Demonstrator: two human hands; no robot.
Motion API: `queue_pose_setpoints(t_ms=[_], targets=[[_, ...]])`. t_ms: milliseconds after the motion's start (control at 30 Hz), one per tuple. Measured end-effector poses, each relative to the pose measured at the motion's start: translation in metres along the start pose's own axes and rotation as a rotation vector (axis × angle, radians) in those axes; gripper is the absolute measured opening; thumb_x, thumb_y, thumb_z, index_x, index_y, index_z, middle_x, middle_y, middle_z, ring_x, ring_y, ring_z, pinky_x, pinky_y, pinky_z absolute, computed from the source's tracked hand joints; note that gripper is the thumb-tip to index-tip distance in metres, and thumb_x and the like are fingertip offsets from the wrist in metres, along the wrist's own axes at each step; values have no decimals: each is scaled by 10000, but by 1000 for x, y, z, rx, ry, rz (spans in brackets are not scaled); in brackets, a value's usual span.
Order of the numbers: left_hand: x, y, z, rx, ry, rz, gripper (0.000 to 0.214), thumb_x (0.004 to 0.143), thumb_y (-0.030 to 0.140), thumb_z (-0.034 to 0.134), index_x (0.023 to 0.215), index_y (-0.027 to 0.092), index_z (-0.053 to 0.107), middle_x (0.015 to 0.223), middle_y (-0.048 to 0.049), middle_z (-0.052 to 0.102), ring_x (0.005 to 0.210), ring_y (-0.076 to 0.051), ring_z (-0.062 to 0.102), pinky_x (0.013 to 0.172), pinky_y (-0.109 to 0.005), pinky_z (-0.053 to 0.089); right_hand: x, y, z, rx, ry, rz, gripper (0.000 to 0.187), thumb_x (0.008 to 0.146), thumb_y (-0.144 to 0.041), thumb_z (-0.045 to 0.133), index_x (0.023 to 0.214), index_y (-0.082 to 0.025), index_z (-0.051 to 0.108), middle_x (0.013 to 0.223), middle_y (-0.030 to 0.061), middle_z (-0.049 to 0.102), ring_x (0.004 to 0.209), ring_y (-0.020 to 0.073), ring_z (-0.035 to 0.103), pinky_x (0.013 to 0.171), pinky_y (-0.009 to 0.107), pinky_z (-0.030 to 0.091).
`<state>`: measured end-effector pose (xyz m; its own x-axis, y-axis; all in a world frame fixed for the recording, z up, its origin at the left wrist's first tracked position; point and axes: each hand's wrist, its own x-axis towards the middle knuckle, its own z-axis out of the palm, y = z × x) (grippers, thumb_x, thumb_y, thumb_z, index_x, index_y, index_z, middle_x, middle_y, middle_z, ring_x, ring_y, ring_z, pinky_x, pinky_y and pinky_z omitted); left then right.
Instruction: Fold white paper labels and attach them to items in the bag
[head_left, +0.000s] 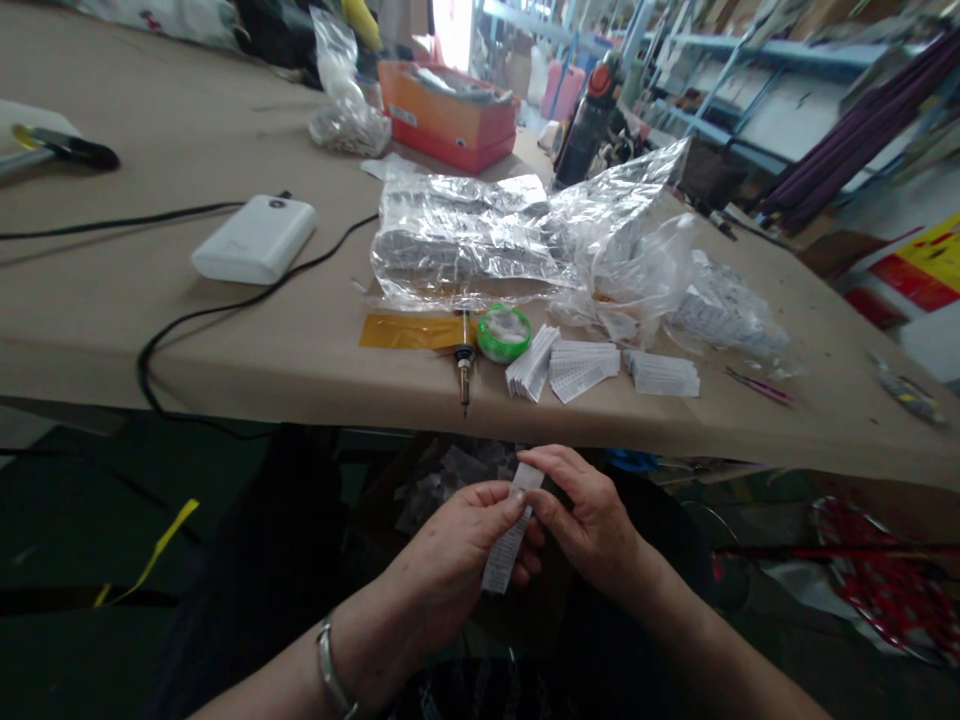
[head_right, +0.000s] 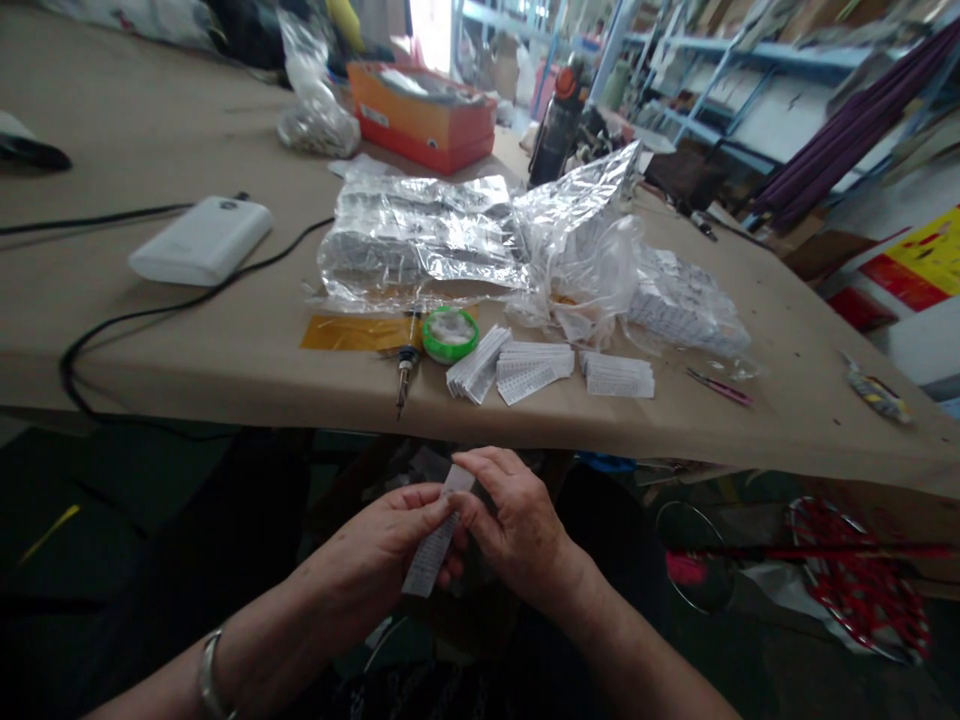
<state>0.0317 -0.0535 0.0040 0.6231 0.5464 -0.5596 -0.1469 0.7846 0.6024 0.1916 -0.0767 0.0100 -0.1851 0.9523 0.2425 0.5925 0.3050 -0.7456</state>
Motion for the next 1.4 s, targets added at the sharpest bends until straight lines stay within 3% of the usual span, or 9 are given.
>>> queue_pose_setpoints(t_ms=[333,433,567,667,833,1033,1167,1300,1400], targets=[[-4,2,0,-61,41,29,175,828,295,568,840,126,608,635,-9,588,472,-83,543,467,-198,417,3,0,12,99,47,106,344,861,-242,530,1200,-183,533,1049,75,637,972,191,597,880,324,457],[-5,1,-1,-70,50,42,191,822,316,579,837,127,597,642,-4,588,476,-81,541,468,-197,414,5,1,12,347,14,256,272,858,-290,550,1112,-198,582,964,43,650,879,164,611,808,286,474],[-5,0,-3,-64,2,66,225,826,351,573,826,126,588,626,-4,583,485,-84,538,470,-195,409,10,8,12,802,-237,439,361,777,-342,655,1101,-193,600,923,27,651,801,144,612,749,265,488],[-6,-1,-2,-45,-49,62,250,832,367,560,769,126,582,596,-8,575,471,-81,521,465,-193,397,15,17,15,1026,-387,462,434,701,-348,728,1091,-192,620,1023,51,642,891,169,613,820,298,480],[-10,1,-1,-23,-46,33,243,833,354,554,744,129,580,594,-13,579,475,-83,526,473,-193,388,20,23,24,1223,-396,469,335,632,-342,784,902,-185,665,1113,67,616,983,196,599,904,342,446],[-10,2,-1,3,-16,44,256,828,353,556,703,130,572,560,-7,569,449,-77,510,454,-190,366,22,23,27,1237,-378,503,289,626,-320,786,832,-170,651,1055,66,637,936,198,609,871,349,468],[-9,0,-4,-20,-3,89,244,828,361,558,747,132,579,584,-2,572,464,-76,507,464,-193,368,20,22,28,1146,-305,437,393,692,-297,732,1060,-222,614,1098,52,634,948,174,616,860,317,473],[-9,0,-8,-56,49,95,220,820,355,575,818,135,579,613,1,575,490,-80,517,476,-195,384,17,11,23,677,-75,265,372,803,-289,630,1166,-253,559,1109,56,620,1003,182,589,873,326,471],[-9,0,-10,-75,67,126,211,804,345,596,795,136,574,606,5,565,497,-86,523,476,-197,393,16,2,19,220,-11,67,297,847,-261,572,1141,-223,584,1109,79,601,1040,210,558,919,358,444]])
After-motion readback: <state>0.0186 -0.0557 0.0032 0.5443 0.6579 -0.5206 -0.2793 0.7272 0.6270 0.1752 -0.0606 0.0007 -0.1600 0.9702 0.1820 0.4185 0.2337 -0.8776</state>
